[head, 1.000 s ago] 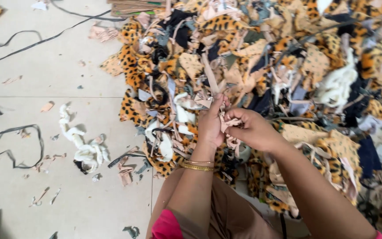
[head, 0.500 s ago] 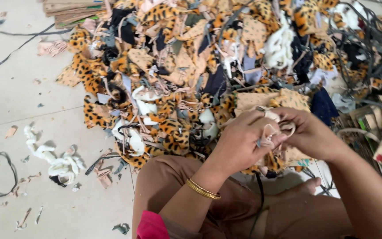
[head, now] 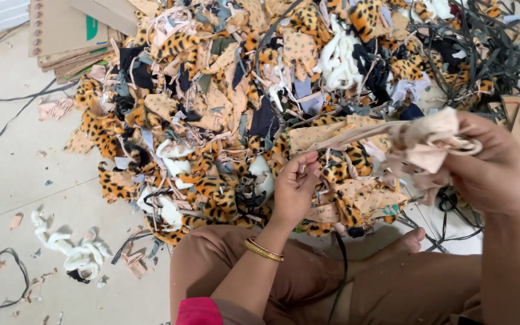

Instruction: The person sorts through a large pile of fabric scraps, bundles specific pieces together, and then uses a black cord to tie a cardboard box closed.

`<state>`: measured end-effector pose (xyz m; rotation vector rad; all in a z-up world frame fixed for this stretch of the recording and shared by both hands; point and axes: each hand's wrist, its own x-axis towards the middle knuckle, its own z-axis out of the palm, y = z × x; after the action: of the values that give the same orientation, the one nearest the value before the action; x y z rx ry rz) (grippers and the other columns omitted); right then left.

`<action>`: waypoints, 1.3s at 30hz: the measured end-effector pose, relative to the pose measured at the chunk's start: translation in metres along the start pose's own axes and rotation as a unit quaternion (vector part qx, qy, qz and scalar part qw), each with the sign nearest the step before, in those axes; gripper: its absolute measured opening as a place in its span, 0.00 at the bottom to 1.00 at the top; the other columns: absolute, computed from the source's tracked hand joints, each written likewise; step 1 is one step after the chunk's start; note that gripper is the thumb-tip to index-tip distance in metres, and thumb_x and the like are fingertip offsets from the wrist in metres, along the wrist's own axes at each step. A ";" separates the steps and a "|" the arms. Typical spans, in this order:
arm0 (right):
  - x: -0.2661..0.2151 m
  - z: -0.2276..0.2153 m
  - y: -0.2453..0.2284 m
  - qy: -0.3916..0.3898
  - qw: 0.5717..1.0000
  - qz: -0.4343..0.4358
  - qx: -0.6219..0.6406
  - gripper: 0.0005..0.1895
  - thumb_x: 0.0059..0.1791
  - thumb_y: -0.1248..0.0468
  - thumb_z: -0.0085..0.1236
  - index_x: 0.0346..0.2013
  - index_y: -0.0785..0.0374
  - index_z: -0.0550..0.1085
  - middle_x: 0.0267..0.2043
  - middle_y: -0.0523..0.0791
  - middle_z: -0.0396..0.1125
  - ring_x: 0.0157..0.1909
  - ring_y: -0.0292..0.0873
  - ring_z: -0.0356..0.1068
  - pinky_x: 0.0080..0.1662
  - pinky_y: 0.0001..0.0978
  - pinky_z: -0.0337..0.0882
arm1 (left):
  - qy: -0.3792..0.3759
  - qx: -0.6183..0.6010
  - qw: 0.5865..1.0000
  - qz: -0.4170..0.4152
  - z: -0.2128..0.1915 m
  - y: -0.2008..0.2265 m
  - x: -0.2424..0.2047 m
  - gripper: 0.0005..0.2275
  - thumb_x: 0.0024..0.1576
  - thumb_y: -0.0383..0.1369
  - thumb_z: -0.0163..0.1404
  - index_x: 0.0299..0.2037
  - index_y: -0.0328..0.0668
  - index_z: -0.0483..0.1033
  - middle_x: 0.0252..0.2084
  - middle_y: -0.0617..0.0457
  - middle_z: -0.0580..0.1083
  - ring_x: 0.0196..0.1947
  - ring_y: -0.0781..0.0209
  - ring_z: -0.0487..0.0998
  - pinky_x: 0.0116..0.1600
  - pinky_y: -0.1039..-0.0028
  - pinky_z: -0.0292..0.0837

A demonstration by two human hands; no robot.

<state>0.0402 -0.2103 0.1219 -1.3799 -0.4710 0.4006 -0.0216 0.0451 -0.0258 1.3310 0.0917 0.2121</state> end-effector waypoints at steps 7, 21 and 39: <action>0.042 0.033 0.076 0.110 0.958 0.050 -0.260 0.18 0.42 0.79 0.55 0.48 0.78 0.75 0.49 0.61 0.66 0.30 0.52 0.72 0.30 0.42 0.78 | -0.002 0.067 0.994 0.083 0.003 -0.006 0.010 0.22 0.63 0.17 0.41 0.69 0.34 0.61 0.62 0.28 0.67 0.62 0.32 0.69 0.59 0.46 0.73; 0.063 0.032 0.103 0.078 0.854 -0.026 -0.513 0.19 0.48 0.65 0.64 0.55 0.59 0.78 0.55 0.57 0.68 0.53 0.67 0.70 0.48 0.56 0.74 | 0.080 0.508 0.844 0.153 -0.008 -0.035 0.027 0.16 0.66 0.48 0.41 0.56 0.57 0.77 0.61 0.56 0.72 0.57 0.54 0.70 0.54 0.58 0.56; 0.066 0.008 0.110 0.096 0.796 0.105 -0.588 0.17 0.59 0.49 0.47 0.59 0.50 0.74 0.44 0.46 0.76 0.59 0.57 0.70 0.58 0.56 0.69 | 0.127 0.428 0.879 0.167 -0.019 -0.074 0.043 0.09 0.58 0.33 0.52 0.46 0.60 0.79 0.46 0.67 0.79 0.57 0.59 0.74 0.63 0.53 0.52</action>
<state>0.0917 -0.1517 0.0194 -2.6821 -0.3917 0.0987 0.0243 0.0559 -0.0993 2.2008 0.1912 0.7009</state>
